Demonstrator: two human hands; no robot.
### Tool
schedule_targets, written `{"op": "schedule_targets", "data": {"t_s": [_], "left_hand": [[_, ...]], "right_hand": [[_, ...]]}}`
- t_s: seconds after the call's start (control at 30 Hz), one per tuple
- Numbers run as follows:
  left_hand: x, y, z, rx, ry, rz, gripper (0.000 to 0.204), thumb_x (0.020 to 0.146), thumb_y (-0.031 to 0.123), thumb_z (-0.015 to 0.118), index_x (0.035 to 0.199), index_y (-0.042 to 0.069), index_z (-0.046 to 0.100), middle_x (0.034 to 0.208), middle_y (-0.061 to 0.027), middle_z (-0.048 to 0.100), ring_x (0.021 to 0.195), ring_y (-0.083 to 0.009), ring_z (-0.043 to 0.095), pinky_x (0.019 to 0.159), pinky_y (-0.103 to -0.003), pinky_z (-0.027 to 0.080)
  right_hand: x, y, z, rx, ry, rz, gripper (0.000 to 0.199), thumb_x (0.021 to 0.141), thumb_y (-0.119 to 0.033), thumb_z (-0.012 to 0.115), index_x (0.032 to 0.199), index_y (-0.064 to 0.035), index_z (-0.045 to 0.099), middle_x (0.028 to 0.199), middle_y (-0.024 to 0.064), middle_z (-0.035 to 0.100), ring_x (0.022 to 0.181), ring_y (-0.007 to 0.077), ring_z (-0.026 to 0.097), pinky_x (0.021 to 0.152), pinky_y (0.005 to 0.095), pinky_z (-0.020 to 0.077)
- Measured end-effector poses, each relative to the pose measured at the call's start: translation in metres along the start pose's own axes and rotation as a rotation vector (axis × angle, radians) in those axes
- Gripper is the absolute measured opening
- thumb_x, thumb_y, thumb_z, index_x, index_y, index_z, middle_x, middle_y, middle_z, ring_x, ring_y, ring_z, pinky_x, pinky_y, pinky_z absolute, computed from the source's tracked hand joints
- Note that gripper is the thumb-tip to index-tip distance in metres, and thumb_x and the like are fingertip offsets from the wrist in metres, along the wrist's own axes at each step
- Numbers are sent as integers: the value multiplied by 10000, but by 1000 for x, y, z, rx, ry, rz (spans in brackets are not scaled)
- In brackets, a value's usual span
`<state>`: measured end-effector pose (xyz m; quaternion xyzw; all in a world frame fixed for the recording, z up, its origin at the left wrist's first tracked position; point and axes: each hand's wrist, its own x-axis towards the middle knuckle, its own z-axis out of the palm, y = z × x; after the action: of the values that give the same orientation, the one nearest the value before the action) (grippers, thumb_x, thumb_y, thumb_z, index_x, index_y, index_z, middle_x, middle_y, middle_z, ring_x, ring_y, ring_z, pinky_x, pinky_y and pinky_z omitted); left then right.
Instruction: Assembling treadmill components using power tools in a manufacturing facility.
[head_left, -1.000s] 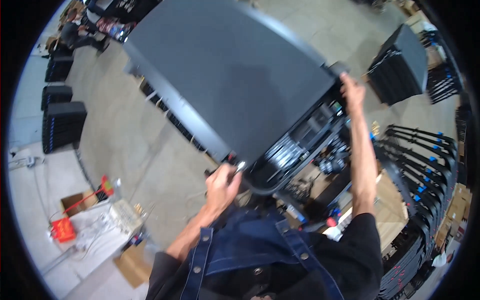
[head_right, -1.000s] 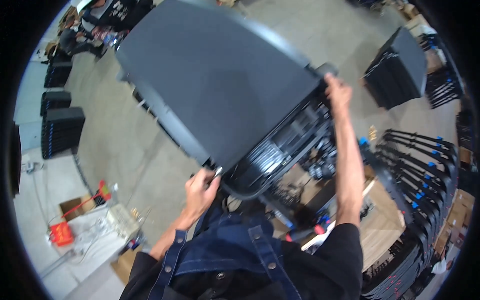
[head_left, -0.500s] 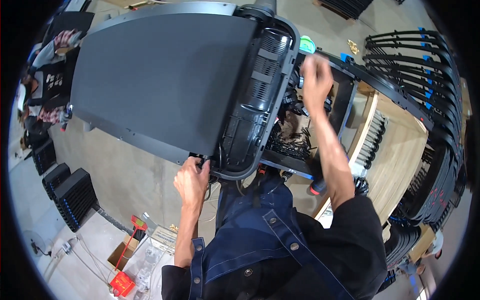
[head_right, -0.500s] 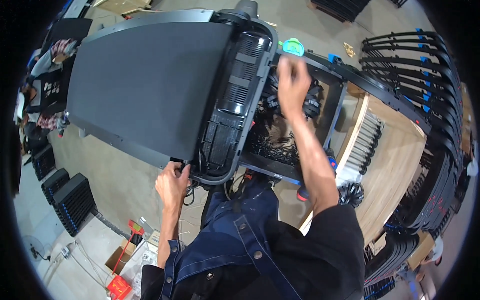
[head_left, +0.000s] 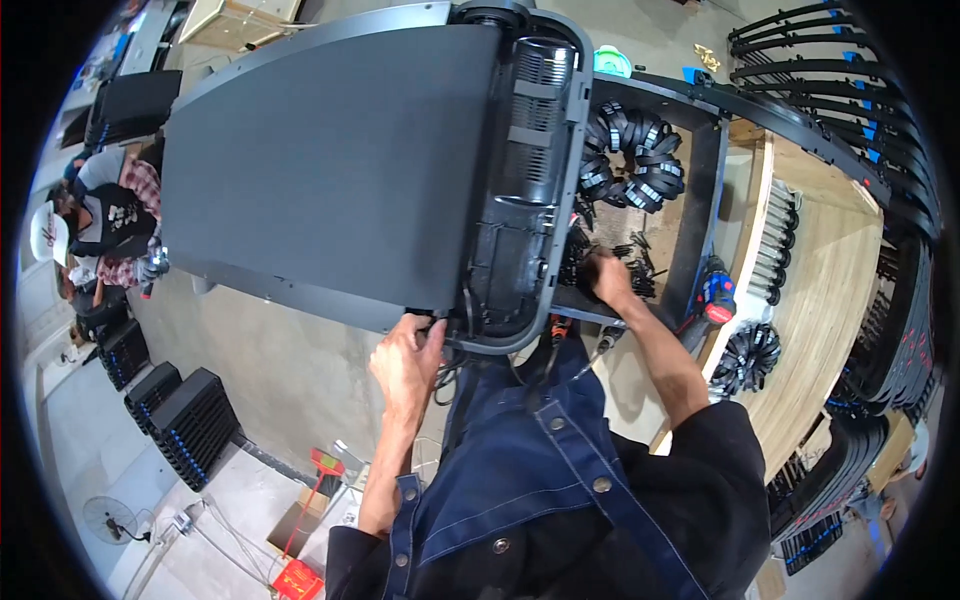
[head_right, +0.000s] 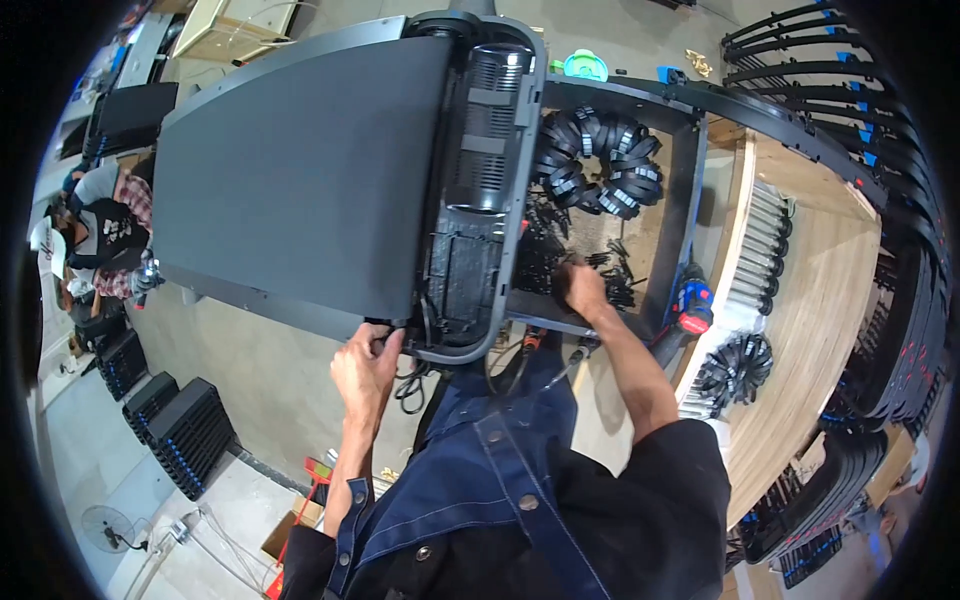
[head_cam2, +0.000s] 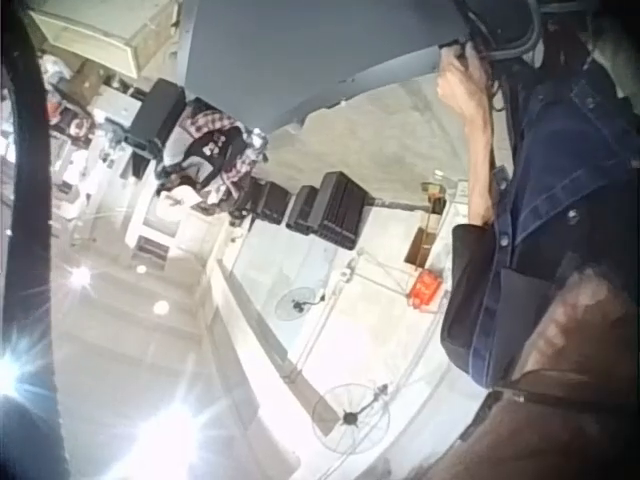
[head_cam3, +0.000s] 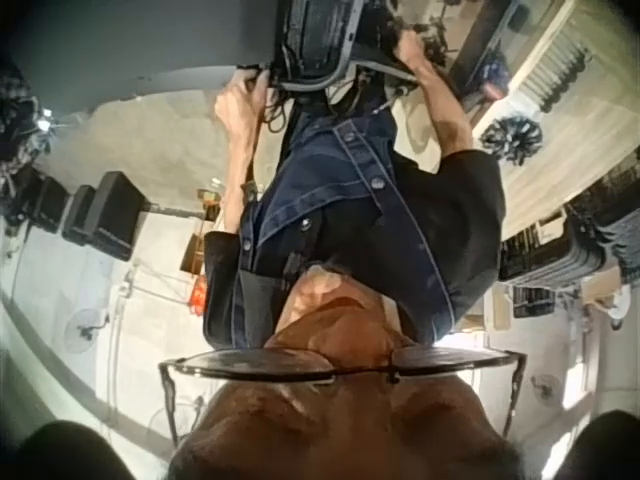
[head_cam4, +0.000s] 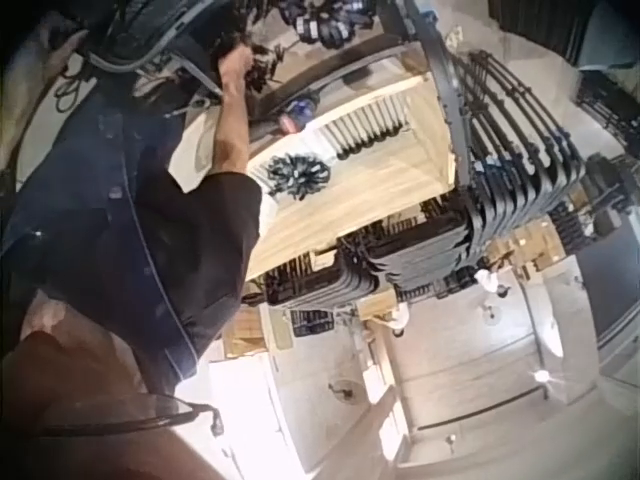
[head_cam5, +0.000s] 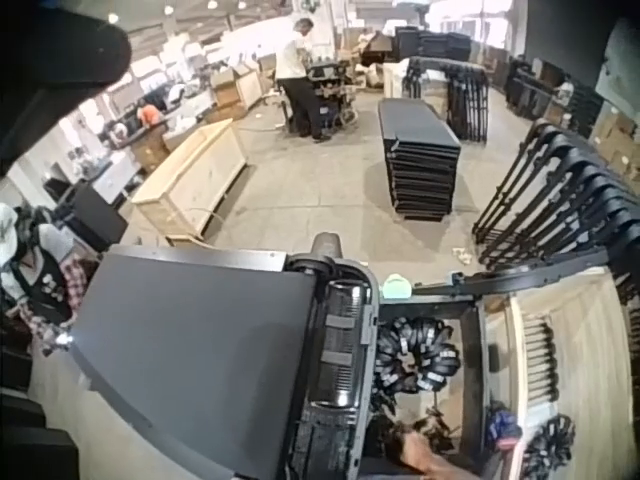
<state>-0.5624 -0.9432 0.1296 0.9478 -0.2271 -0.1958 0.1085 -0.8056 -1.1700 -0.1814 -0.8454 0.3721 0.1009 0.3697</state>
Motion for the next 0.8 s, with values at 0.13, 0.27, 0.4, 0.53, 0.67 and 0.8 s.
{"op": "schedule_targets", "data": {"t_s": [0.13,0.27,0.4,0.53,0.67,0.8], "left_hand": [[0,-18,-12,-328,-111,75,211,881,160,747,1000,-10,710,722,-132,711,665,-188,725,559,-323,548],[13,-53,-24,-613,-210,202,142,875,66,734,1001,2,719,776,-116,710,648,-189,692,561,-306,549],[56,-43,-50,-163,-196,1061,317,773,-14,690,1082,55,673,1069,-92,652,1021,-306,609,853,-404,505],[90,-16,-47,291,-285,1595,438,733,17,685,1167,48,633,1290,-69,573,1277,-275,483,1100,-412,382],[111,6,-44,497,-340,1947,144,735,115,674,874,78,665,991,-40,570,1108,-230,526,963,-349,423],[118,25,-31,654,-511,2010,120,744,125,686,856,90,663,977,-27,570,1078,-209,532,920,-338,430]], "right_hand": [[-29,-47,-62,379,353,211,276,804,-22,645,1079,-42,638,860,158,693,745,288,692,684,400,542],[-89,-122,-109,1256,565,333,272,911,-88,705,1167,-14,649,905,104,721,738,182,696,667,279,567],[-134,-195,-99,1294,453,296,215,945,-119,696,1105,16,643,920,121,724,762,152,704,674,271,584],[-157,-217,-93,958,394,222,147,977,-119,643,1063,0,627,894,101,722,740,146,695,658,269,565],[-171,-244,-99,945,431,174,176,980,-103,626,1115,7,603,882,102,719,752,135,685,672,273,552],[-172,-282,-109,677,461,102,106,957,-52,597,1023,28,572,848,165,691,782,289,698,678,376,546]]}}
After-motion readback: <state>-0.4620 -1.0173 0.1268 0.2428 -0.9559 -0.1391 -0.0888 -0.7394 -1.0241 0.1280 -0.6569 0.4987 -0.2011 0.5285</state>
